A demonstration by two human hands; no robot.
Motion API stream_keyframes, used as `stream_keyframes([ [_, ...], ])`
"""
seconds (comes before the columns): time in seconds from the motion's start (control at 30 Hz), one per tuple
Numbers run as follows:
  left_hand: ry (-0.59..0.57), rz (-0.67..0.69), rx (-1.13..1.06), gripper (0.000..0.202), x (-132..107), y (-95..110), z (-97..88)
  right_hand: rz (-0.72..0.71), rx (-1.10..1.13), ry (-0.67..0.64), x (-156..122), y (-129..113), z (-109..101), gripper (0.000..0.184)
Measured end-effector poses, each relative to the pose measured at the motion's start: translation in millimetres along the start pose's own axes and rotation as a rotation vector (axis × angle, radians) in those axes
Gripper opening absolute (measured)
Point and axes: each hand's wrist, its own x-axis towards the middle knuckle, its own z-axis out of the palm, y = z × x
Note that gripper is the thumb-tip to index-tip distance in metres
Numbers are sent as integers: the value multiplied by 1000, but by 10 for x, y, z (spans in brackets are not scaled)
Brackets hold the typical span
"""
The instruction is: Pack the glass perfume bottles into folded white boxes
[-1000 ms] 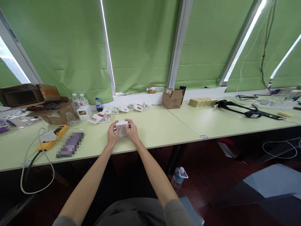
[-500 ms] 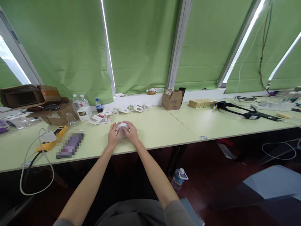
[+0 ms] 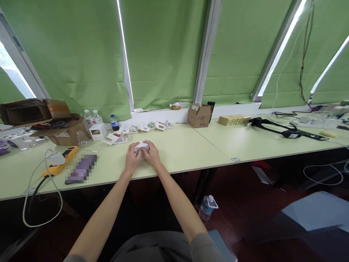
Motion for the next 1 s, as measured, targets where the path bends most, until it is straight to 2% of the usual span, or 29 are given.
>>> stream_keyframes([
  [0.2, 6, -38, -39, 38, -7, -19, 5, 2, -34, 11, -10, 22, 12, 35],
  [0.47, -53, -43, 47, 36, -33, 28, -16, -40, -93, -37, -13, 27, -5, 34],
  [0.63, -26, -32, 44, 36, -25, 33, -16, -70, -50, -4, -12, 27, -6, 33],
  [1.0, -7, -27, 7, 40, -7, 60, -17, 1, -16, 16, -5, 51, 5, 33],
])
